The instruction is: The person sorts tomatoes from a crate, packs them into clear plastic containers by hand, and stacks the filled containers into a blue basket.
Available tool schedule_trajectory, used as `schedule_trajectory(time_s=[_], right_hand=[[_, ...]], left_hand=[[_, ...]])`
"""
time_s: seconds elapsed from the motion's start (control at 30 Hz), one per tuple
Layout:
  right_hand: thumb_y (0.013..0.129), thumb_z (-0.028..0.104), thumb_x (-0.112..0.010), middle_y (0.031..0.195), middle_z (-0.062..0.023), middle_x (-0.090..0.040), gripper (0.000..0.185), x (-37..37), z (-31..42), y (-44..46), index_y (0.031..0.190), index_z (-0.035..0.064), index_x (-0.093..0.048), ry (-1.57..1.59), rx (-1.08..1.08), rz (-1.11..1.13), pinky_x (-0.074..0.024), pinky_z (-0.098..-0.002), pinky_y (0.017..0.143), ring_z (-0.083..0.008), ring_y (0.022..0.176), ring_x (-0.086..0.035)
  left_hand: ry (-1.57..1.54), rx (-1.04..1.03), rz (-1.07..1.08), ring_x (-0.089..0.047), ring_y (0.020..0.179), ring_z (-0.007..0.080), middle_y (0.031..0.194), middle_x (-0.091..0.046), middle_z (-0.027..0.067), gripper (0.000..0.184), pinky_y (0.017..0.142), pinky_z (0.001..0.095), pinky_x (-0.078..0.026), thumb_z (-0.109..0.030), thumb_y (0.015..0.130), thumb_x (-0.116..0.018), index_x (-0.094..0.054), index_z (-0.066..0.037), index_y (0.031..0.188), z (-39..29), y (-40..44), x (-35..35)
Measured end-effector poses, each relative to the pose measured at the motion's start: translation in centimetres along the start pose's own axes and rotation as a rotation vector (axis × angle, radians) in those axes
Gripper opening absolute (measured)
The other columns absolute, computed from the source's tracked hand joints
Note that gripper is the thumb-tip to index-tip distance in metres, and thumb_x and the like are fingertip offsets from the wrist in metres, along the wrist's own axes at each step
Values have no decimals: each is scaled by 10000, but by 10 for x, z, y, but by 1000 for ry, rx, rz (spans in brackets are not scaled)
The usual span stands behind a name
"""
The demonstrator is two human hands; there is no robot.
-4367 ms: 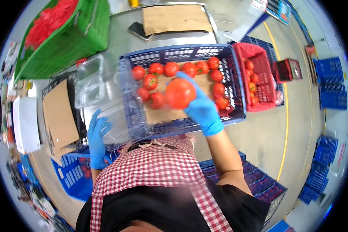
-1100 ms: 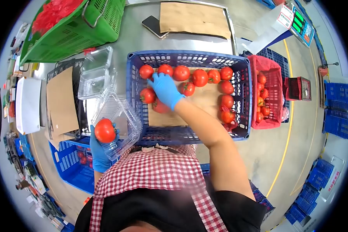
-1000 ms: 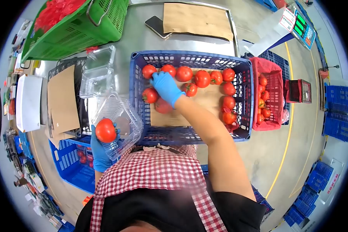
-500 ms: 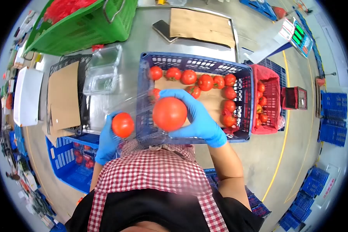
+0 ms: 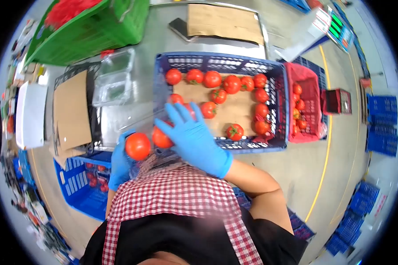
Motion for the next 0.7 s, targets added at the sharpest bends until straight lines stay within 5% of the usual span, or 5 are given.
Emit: schedule_trajectory(time_s=[0.13,0.27,0.4,0.6,0.7], right_hand=[[733,259,-731,1344,-172,-425,587,41,-7,-13,1264,129,-518,639,21,-124,-325,-471,1028,-345,1222,-426],[798,179,-642,1033,-151,-623,355,33,-145,-64,1124,48,-588,551,-507,-392,-492,-392,797,-319,941,-613],[752,606,-613,1103,-244,-606,753,-109,-231,-147,1179,-11,-553,170,-750,696,-476,-430,858,-400,978,-598],[666,195,-752,1120,-190,-596,703,-110,-205,-131,1269,-37,-475,926,-927,499,-486,-310,848,-237,930,-619],[650,63,-728,1269,-211,-502,766,-69,-177,-108,1338,-3,-397,1685,-706,223,-475,-397,919,-323,1103,-554]], left_hand=[[-324,136,-131,-561,1069,244,1182,-546,116,373,919,397,-476,-345,981,-404,-493,-60,1203,24,-5,11],[-169,77,-212,-567,1048,254,1171,-545,124,369,889,416,-496,-338,974,-421,-490,-55,1201,2,-11,17],[-72,71,-233,-566,1050,242,1175,-545,119,380,813,376,-541,-350,971,-426,-493,-63,1211,0,-7,31],[-29,-66,-131,-586,1024,250,1156,-558,127,392,813,389,-542,-376,988,-382,-499,-69,1202,-16,-2,11],[-101,-41,-98,-584,1025,239,1157,-559,121,359,822,370,-538,-326,973,-422,-495,-64,1207,-10,0,7]])
Point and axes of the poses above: each hand's wrist, its own y-axis towards the middle knuckle, its own x-axis out of the back of the hand, z = x × y, the point moved 8 cm from there along y, towards the middle knuckle
